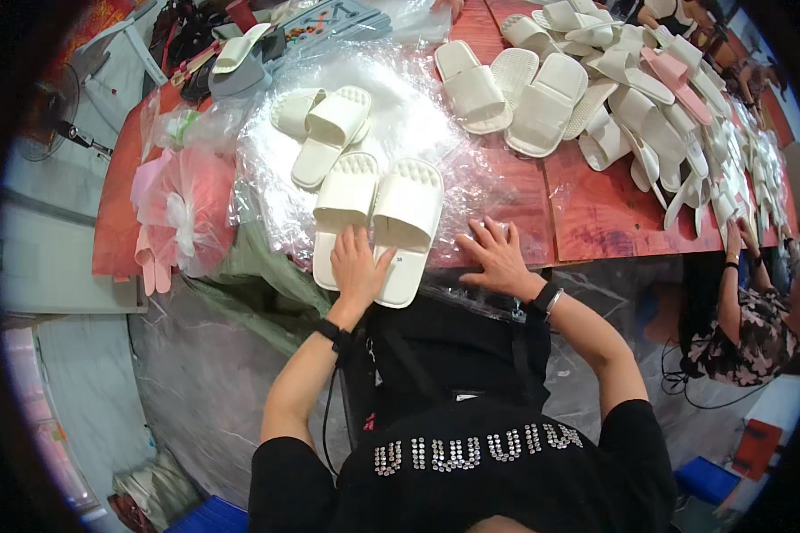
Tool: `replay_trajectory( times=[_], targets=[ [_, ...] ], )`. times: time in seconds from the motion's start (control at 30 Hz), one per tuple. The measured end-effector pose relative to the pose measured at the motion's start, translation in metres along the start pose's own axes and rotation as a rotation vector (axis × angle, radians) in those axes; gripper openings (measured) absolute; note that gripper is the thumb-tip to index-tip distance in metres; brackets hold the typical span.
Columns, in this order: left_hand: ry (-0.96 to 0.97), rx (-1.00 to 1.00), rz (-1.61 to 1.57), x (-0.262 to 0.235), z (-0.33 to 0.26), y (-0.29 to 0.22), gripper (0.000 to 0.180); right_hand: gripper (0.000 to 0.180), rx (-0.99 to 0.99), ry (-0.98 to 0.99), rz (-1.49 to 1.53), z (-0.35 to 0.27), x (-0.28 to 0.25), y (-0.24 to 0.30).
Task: Pairing and placing white foam slippers into plastic bags and then into a large sack.
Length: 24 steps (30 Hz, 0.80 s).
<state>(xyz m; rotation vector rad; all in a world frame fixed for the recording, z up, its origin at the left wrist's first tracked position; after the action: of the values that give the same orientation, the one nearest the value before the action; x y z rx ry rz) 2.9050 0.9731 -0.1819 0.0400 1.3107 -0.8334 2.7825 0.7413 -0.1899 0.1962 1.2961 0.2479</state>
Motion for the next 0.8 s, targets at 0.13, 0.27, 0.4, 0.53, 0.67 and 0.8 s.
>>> replay_trajectory(
  times=[0.13,0.27,0.4,0.53,0.67,0.8],
  targets=[
    [-0.242,0.084,0.198,0.023,0.032,-0.011,0.049,0.080,-0.058,0.111,-0.069,-0.012,0.007,-0.013],
    [-0.196,-0.231,0.193,0.036,0.060,0.000,0.035,0.075,-0.088,0.084,0.057,-0.009,0.009,-0.021],
    [-0.206,-0.243,0.155,0.035,0.064,0.004,0.024,0.055,-0.006,0.173,0.249,-0.003,0.005,-0.034],
    [-0.304,-0.270,-0.276,0.018,0.058,0.023,0.028,0.027,-0.011,0.331,0.393,0.013,-0.001,-0.047],
    [-0.254,-0.535,-1.289,-0.038,0.046,-0.022,0.030,0.033,0.184,0.441,0.685,0.033,-0.010,-0.067],
    [-0.076,-0.352,-1.145,-0.090,0.029,-0.042,0.032,0.039,0.266,0.470,0.773,0.055,-0.035,-0.053]
  ],
)
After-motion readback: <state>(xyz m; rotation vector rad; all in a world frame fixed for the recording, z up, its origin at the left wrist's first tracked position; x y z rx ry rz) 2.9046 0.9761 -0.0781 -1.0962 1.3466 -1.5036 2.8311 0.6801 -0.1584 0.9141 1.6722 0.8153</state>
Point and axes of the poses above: each hand's wrist, its own z-axis towards the middle knuckle, its own x-axis out of the palm, y = z × x, the point moved 2 cm from there along z, towards the middle knuckle, and after that the axes turned 7 degrees about -y, right-handed, at the moved point
